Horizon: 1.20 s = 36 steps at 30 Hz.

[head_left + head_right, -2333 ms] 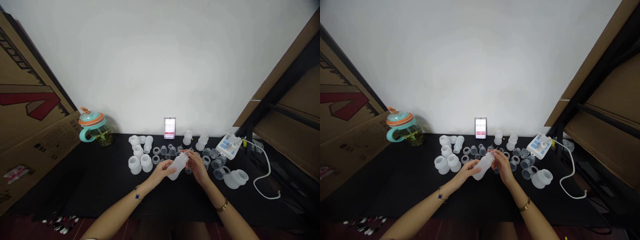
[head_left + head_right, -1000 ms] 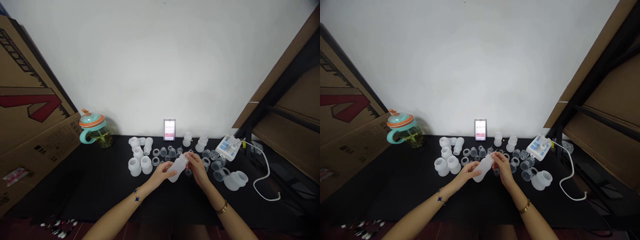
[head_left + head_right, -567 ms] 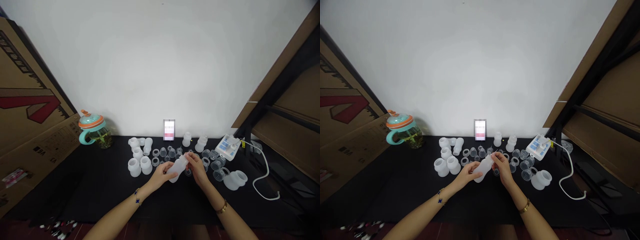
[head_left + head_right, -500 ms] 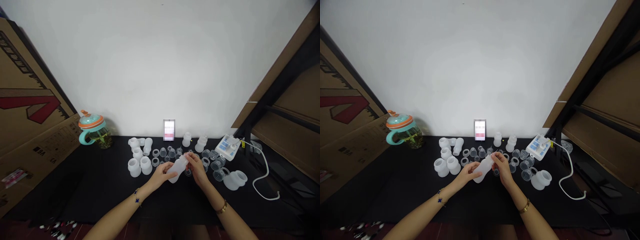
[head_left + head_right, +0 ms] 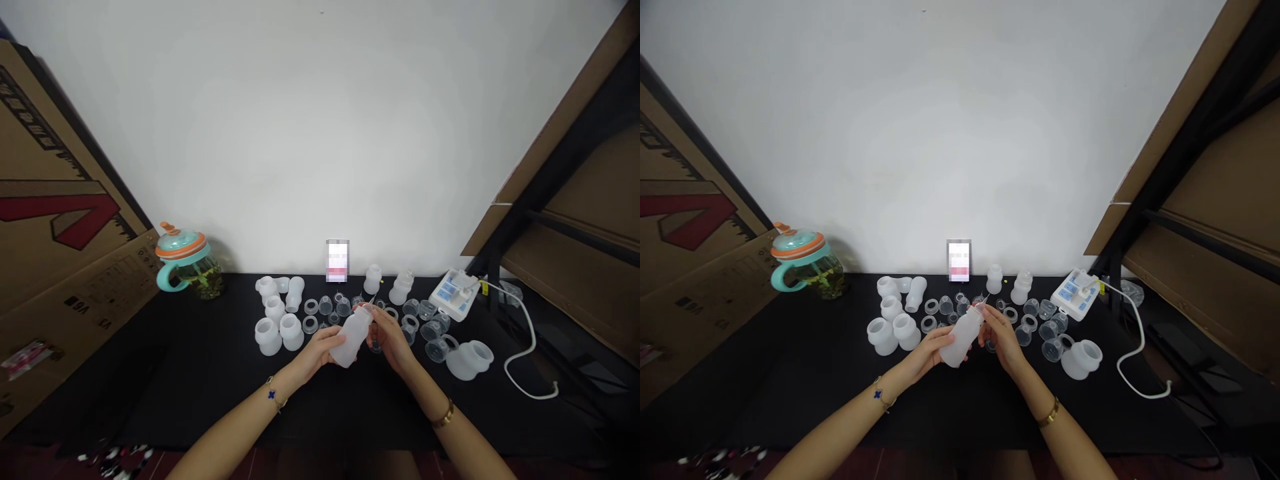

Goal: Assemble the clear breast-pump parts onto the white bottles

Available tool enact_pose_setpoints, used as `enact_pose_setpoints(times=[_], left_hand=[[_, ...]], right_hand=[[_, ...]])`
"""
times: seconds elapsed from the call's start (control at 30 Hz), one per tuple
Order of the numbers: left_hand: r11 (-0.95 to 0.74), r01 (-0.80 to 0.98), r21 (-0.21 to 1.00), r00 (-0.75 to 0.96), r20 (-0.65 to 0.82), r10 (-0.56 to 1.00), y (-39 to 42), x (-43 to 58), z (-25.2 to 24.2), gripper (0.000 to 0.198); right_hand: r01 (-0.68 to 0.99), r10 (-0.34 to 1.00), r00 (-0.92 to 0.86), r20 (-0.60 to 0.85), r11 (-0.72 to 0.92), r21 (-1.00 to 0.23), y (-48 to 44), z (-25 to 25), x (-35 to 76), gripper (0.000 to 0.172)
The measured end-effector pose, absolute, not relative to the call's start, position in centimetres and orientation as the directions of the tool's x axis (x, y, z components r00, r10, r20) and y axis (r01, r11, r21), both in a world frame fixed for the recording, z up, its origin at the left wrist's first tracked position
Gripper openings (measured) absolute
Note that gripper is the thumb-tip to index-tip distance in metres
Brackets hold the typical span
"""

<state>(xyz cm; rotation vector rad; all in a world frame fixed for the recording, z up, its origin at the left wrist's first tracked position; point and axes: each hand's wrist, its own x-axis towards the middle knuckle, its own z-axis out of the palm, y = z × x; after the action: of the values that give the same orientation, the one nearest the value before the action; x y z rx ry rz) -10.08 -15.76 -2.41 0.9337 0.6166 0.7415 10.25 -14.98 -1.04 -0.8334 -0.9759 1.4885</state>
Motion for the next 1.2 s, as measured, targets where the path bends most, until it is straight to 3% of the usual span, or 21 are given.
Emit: enact_pose_setpoints(times=[0.2, 0.53, 0.8, 1.03, 1.2], left_hand=[[0.447, -0.300, 0.843, 0.637, -0.172, 0.752, -15.80, -10.22, -2.28, 0.054], [0.388, -0.256, 0.885, 0.614, -0.161, 0.773, -15.92, -10.16, -2.00, 0.048], [0.267, -0.195, 0.944, 0.577, -0.109, 0.809, -15.78, -10.09, -2.33, 0.044], [0.057, -0.164, 0.985, 0.521, 0.037, 0.853, -15.97, -9.78, -2.01, 0.039], [-0.058, -0.030, 0.998, 0.445, 0.065, 0.893, -16.50, -9.74, -1.62, 0.042]], right_hand=[[-0.414, 0.984, -0.178, 0.018, -0.058, -0.909, -14.93, -1.29, 10.35, 0.041], [-0.388, 0.990, -0.139, 0.015, -0.041, -0.921, -14.82, -1.47, 10.39, 0.042], [-0.394, 0.993, -0.118, 0.010, -0.038, -0.918, -14.94, -1.17, 10.33, 0.040], [-0.362, 0.997, -0.072, 0.004, -0.022, -0.932, -15.15, -0.64, 10.20, 0.042], [-0.340, 0.998, -0.068, 0.018, -0.006, -0.941, -15.15, -0.72, 10.26, 0.041]])
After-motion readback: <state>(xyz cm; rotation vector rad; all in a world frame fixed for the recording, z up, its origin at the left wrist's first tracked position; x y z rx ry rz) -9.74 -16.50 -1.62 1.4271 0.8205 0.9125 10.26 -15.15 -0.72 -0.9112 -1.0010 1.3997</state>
